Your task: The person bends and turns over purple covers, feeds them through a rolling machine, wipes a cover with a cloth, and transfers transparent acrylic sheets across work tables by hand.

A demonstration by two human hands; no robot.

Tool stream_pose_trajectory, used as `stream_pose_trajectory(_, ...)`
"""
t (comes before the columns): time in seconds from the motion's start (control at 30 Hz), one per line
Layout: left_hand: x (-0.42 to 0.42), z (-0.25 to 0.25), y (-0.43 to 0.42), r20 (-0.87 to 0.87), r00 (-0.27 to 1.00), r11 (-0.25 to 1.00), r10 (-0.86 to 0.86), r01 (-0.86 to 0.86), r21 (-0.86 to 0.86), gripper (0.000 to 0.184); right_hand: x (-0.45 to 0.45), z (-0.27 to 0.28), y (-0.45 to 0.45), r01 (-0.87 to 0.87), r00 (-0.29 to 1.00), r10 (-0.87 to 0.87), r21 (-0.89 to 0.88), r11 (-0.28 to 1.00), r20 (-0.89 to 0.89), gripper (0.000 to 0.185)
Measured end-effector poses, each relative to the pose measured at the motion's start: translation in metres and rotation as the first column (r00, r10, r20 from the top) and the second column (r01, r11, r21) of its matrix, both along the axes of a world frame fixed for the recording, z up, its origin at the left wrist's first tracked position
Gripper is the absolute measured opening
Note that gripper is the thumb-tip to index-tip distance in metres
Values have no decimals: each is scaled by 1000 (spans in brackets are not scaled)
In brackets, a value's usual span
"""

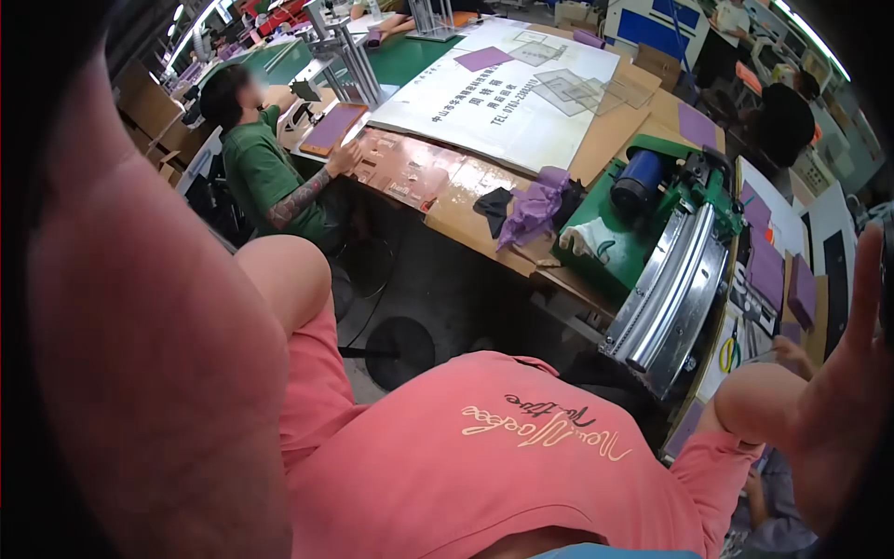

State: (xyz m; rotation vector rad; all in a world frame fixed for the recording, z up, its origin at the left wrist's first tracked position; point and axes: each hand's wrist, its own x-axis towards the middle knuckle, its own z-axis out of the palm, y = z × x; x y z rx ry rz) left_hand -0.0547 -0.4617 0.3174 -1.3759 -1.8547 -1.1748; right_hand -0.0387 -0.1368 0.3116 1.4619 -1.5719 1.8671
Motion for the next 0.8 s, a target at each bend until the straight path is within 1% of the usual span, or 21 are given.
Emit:
stream_pose_trajectory(0.27,4,-2,3,60,997,999,-48,49,-17,34,-5,-6,-2,81,994,-85,48,996,68,44)
stream_pose_trajectory(0.47,6,-7,-6,115,990,996,-82,84,-17,35,-12,-5,-3,70,994,-74,47,996,77,41)
stream_pose_trajectory(0.63,7,-9,-23,154,984,996,-92,92,9,37,-19,-5,-10,27,995,-34,77,997,93,39)
stream_pose_trajectory(0.8,9,-16,-37,212,969,991,-129,120,55,38,-27,-6,-22,-92,985,72,124,988,155,37)
